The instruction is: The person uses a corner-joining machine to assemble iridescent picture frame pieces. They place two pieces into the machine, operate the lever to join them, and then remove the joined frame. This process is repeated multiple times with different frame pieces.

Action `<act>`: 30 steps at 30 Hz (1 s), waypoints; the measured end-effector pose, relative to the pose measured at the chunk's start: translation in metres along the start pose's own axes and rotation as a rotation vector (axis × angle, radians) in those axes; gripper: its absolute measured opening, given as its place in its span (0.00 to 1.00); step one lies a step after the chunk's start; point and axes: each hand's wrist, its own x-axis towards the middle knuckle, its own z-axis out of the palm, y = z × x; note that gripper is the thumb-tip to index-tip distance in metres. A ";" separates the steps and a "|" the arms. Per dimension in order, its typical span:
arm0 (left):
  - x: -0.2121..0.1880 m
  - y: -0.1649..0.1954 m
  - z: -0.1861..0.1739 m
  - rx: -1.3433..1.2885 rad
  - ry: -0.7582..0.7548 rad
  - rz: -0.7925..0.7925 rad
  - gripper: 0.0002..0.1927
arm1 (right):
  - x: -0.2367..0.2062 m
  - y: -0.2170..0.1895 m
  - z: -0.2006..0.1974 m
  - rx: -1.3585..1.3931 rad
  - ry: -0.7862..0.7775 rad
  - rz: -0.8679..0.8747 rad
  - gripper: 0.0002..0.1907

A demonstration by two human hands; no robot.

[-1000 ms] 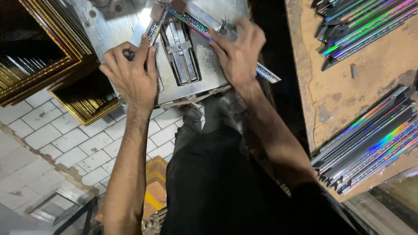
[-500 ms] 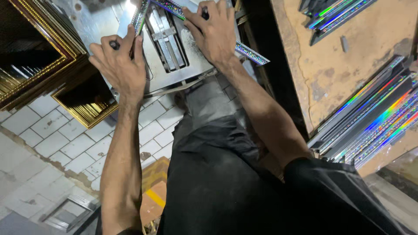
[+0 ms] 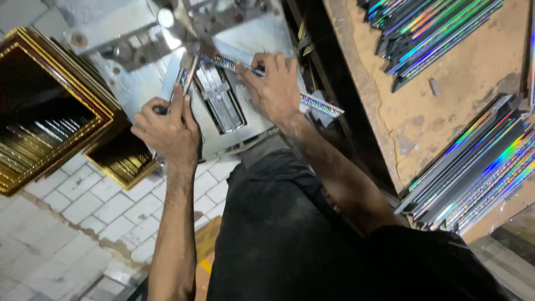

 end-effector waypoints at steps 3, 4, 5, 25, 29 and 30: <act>0.007 0.004 -0.005 -0.022 0.002 0.029 0.13 | -0.005 0.004 0.009 -0.037 -0.072 0.028 0.17; 0.010 0.005 -0.006 -0.032 0.019 0.024 0.13 | -0.005 0.005 0.013 -0.045 -0.039 0.025 0.18; 0.011 0.007 -0.007 -0.030 0.062 0.003 0.14 | -0.006 0.007 0.016 -0.046 0.009 -0.006 0.19; -0.083 0.040 -0.086 -0.978 -0.193 -0.410 0.18 | -0.163 0.015 -0.112 0.100 -0.072 0.071 0.23; -0.072 0.042 -0.109 -1.120 -0.409 -0.477 0.13 | -0.186 0.014 -0.138 0.190 -0.032 -0.042 0.21; -0.069 0.045 -0.114 -1.190 -0.413 -0.460 0.12 | -0.185 0.013 -0.144 0.213 -0.030 -0.039 0.21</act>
